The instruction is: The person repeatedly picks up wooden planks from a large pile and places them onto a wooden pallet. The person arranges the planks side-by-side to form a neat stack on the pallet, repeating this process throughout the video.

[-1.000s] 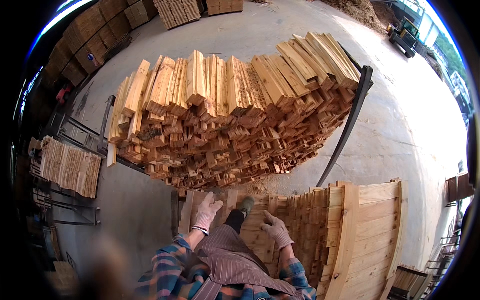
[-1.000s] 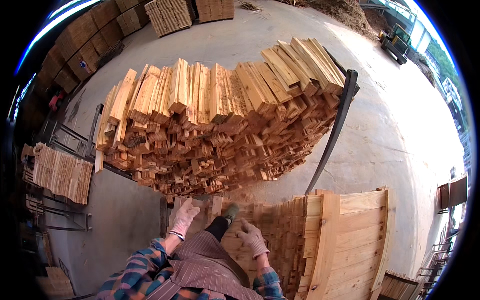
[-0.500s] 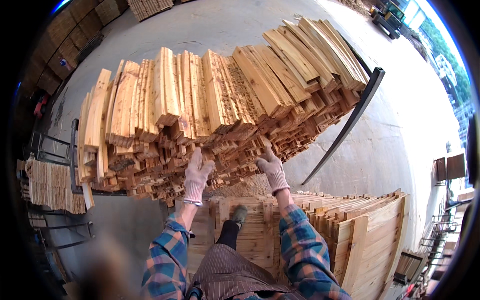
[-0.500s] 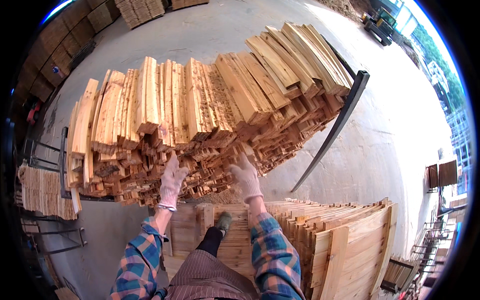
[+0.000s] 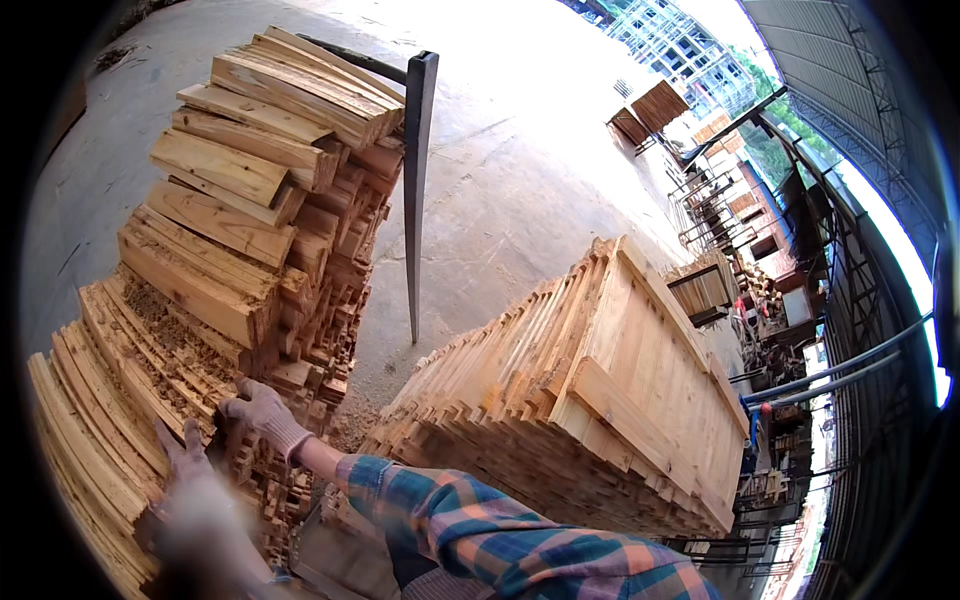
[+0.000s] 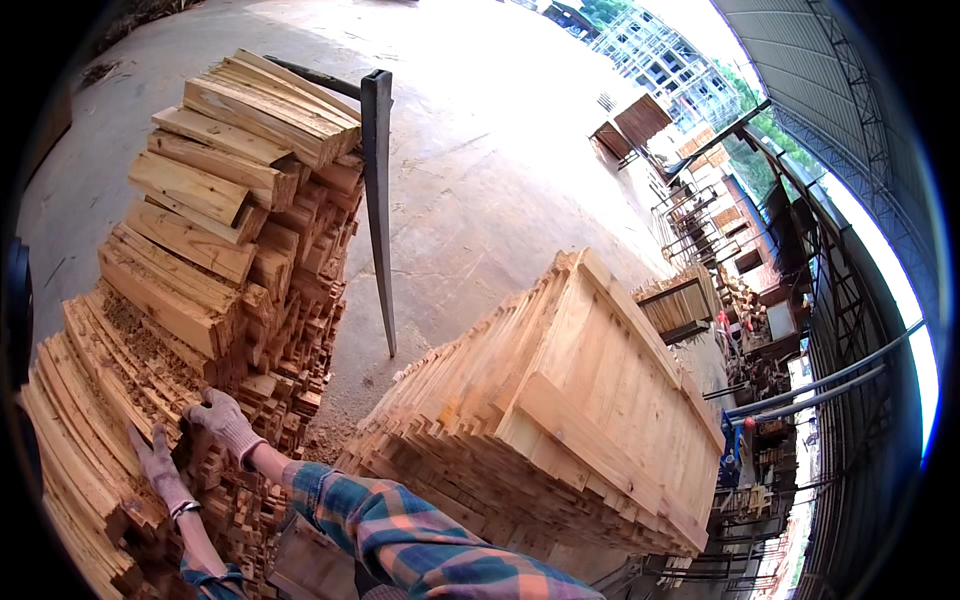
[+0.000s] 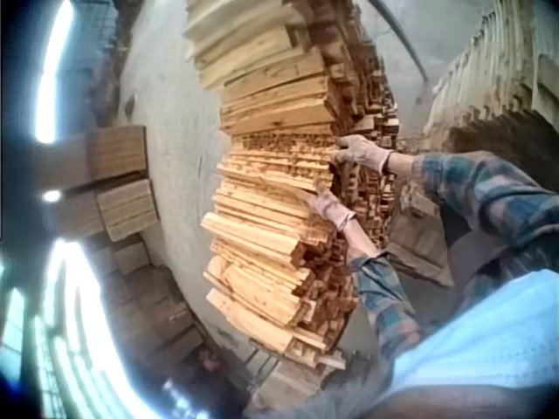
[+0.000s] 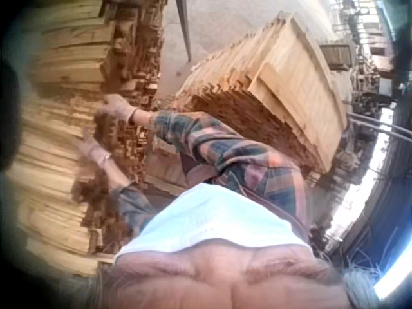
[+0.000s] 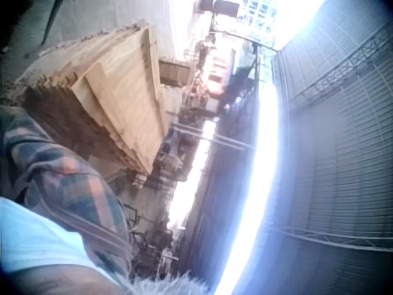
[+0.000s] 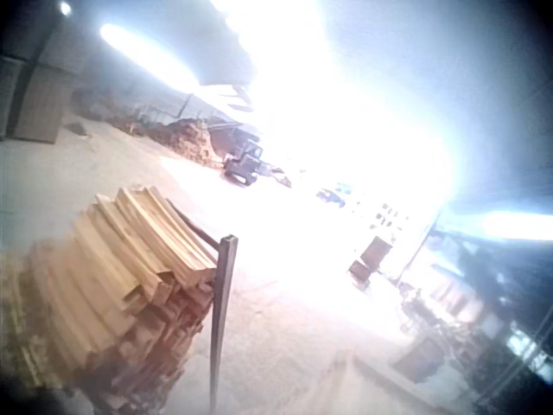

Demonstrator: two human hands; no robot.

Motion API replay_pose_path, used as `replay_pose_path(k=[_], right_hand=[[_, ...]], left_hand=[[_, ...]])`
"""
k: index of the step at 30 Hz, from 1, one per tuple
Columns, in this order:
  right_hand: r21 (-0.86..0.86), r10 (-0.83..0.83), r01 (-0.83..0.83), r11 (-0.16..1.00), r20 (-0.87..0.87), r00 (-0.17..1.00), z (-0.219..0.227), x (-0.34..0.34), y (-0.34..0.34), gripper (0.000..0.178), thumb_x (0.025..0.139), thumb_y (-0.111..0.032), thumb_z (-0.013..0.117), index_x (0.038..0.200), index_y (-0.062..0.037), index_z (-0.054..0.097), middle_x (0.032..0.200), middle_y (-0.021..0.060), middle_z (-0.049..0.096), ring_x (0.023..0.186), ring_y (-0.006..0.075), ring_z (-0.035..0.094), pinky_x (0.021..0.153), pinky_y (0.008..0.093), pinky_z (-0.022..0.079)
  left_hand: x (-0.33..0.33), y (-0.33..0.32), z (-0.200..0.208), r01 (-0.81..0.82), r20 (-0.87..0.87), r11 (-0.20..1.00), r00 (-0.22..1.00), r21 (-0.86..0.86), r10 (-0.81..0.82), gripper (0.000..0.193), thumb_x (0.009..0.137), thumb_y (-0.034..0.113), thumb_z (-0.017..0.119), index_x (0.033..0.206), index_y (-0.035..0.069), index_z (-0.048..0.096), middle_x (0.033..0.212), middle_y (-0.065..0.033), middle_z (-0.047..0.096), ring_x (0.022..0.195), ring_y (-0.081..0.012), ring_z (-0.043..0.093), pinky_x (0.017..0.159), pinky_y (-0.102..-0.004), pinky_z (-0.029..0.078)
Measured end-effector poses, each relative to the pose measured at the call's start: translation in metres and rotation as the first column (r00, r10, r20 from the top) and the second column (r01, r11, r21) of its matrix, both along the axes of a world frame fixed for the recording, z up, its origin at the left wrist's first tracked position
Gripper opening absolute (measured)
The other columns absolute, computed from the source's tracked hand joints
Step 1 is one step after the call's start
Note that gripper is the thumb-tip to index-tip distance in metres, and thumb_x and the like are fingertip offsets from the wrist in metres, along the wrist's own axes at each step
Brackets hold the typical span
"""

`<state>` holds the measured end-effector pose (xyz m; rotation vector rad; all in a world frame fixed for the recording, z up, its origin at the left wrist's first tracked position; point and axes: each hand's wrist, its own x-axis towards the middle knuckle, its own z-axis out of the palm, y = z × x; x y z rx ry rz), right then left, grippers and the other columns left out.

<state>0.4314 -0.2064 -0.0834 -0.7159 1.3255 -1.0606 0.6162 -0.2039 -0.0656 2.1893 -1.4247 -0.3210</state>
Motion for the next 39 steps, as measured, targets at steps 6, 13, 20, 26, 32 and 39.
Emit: replay_pose_path(k=[6,13,20,26,32,39], right_hand=[[0.051,0.144,-0.142,0.989,-0.049,0.988,0.021,-0.008,-0.005,0.052,0.083,-0.022,0.07,0.124,0.0058,0.053,0.11,0.0114,0.064,0.092,0.0162,0.06,0.08,0.0281,0.051],[0.088,-0.069,0.054,0.995,0.179,0.981,-0.004,0.01,0.001,0.062,0.086,-0.026,0.07,0.133,0.0048,0.044,0.127,0.014,0.055,0.113,0.0199,0.053,0.097,0.029,0.043],[0.1,0.078,-0.078,0.992,0.007,0.997,0.035,0.002,0.0,0.075,0.084,-0.034,0.071,0.137,0.0074,0.038,0.131,0.0215,0.052,0.119,0.0251,0.051,0.101,0.0333,0.04],[0.079,0.054,-0.042,0.996,-0.162,0.985,0.031,-0.001,0.001,0.07,0.08,-0.035,0.073,0.131,0.0042,0.045,0.123,0.0203,0.058,0.113,0.0252,0.056,0.095,0.0339,0.045],[0.056,0.126,-0.121,0.991,-0.111,0.986,0.062,-0.003,-0.012,0.073,0.076,-0.033,0.074,0.132,0.0031,0.044,0.122,0.0188,0.058,0.111,0.026,0.056,0.095,0.0355,0.045],[-0.118,0.34,-0.375,0.92,-0.236,0.91,0.101,0.016,-0.041,0.093,0.076,-0.033,0.073,0.148,0.0001,0.024,0.134,0.0268,0.05,0.122,0.0388,0.052,0.102,0.0404,0.043]], left_hand=[[-0.016,0.0,0.045,-0.145,-0.855,0.987,0.518,-0.067,0.018,0.081,0.088,0.04,0.069,0.15,0.008,0.029,0.149,-0.0118,0.037,0.134,-0.0231,0.041,0.112,-0.0362,0.029],[-0.014,0.006,0.056,0.017,-0.076,0.94,0.997,0.342,0.01,0.08,0.088,0.05,0.064,0.152,0.019,0.027,0.156,-0.0093,0.028,0.129,-0.0229,0.047,0.107,-0.0372,0.039],[0.005,-0.004,-0.002,-0.007,-0.692,0.969,0.701,-0.246,-0.171,0.082,0.087,0.045,0.067,0.151,0.009,0.029,0.154,-0.0098,0.032,0.135,-0.0233,0.039,0.107,-0.0358,0.037],[-0.002,0.009,0.005,0.029,-0.595,0.976,0.789,-0.214,-0.154,0.081,0.088,0.042,0.066,0.151,0.008,0.028,0.154,-0.0109,0.031,0.136,-0.0228,0.037,0.109,-0.0351,0.035],[-0.005,0.015,0.011,0.0,-0.549,0.98,0.828,-0.197,-0.111,0.076,0.091,0.038,0.063,0.151,0.008,0.028,0.154,-0.0121,0.031,0.135,-0.0231,0.037,0.108,-0.0342,0.034],[0.005,0.018,0.057,0.109,-0.327,0.993,0.941,0.041,-0.09,0.07,0.094,0.033,0.059,0.151,0.007,0.027,0.154,-0.0136,0.031,0.134,-0.0235,0.037,0.108,-0.0332,0.033]])
